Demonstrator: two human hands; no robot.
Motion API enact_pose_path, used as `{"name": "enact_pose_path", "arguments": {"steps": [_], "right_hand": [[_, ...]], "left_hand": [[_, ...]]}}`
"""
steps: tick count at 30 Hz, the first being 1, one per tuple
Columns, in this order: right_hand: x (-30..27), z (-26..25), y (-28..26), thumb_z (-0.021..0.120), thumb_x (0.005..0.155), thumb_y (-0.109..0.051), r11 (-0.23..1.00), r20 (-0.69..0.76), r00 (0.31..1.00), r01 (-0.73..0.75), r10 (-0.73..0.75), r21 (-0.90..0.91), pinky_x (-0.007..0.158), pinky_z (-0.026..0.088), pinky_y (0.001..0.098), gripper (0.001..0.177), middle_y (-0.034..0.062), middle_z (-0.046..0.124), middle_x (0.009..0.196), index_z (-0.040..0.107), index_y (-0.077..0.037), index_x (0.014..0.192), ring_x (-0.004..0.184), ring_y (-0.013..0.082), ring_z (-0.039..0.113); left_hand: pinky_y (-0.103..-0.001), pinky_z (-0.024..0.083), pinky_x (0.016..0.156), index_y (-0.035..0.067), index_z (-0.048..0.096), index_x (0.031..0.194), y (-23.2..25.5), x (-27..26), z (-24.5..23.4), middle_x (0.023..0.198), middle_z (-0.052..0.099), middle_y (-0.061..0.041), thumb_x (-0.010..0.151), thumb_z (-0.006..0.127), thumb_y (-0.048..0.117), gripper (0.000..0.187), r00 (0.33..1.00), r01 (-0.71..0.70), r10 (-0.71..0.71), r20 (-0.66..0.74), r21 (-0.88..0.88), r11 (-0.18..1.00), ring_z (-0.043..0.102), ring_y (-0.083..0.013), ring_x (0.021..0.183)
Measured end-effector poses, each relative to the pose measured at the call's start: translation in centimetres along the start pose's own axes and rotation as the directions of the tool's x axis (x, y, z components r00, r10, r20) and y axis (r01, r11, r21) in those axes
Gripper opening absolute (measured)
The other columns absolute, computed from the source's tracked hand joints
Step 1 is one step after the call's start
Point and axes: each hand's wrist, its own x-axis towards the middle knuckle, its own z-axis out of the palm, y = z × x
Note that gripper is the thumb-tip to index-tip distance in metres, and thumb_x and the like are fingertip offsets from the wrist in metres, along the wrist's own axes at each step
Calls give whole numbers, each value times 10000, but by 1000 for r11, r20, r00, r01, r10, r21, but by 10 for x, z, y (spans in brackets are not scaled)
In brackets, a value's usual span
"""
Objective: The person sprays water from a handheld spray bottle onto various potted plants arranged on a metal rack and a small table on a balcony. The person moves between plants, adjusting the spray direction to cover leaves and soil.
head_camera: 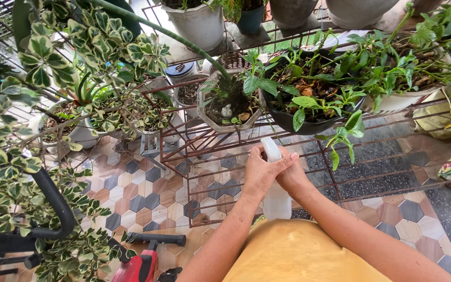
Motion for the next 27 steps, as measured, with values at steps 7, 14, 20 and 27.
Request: {"name": "enact_pose_path", "arguments": {"steps": [7,14,20,27], "right_hand": [[-2,-26,10,691,892,-88,998,-141,989,29,-37,-54,724,528,280,272,21,663,957,635,-31,1152,853,98,595],[-27,-65,3,674,867,-33,996,-228,971,58,-73,-73,743,539,291,335,36,693,978,610,-25,1196,853,114,628],[-37,-107,-8,664,857,-16,946,-310,931,90,-190,-311,769,541,307,375,67,692,1003,574,-20,1221,880,164,654],[-49,-128,-10,668,844,20,886,-253,938,103,-238,-453,831,539,296,367,81,693,1064,608,-22,1204,956,151,673]], "left_hand": [[-322,555,927,-31,558,1233,6,6,24,1151,690,-136,592,938,490,908,997,7,-10,76,35,999,680,-197,1057],[-329,567,922,-39,591,1225,17,1,60,1138,728,-141,557,931,505,926,985,-48,34,168,80,996,717,-198,1024],[-336,557,933,-42,611,1225,27,5,101,1135,733,-149,538,936,543,959,964,-75,44,261,111,991,711,-207,1040],[-334,562,919,-19,582,1240,31,1,121,1147,703,-135,512,944,558,997,960,-67,54,274,40,997,693,-203,1058]]}}
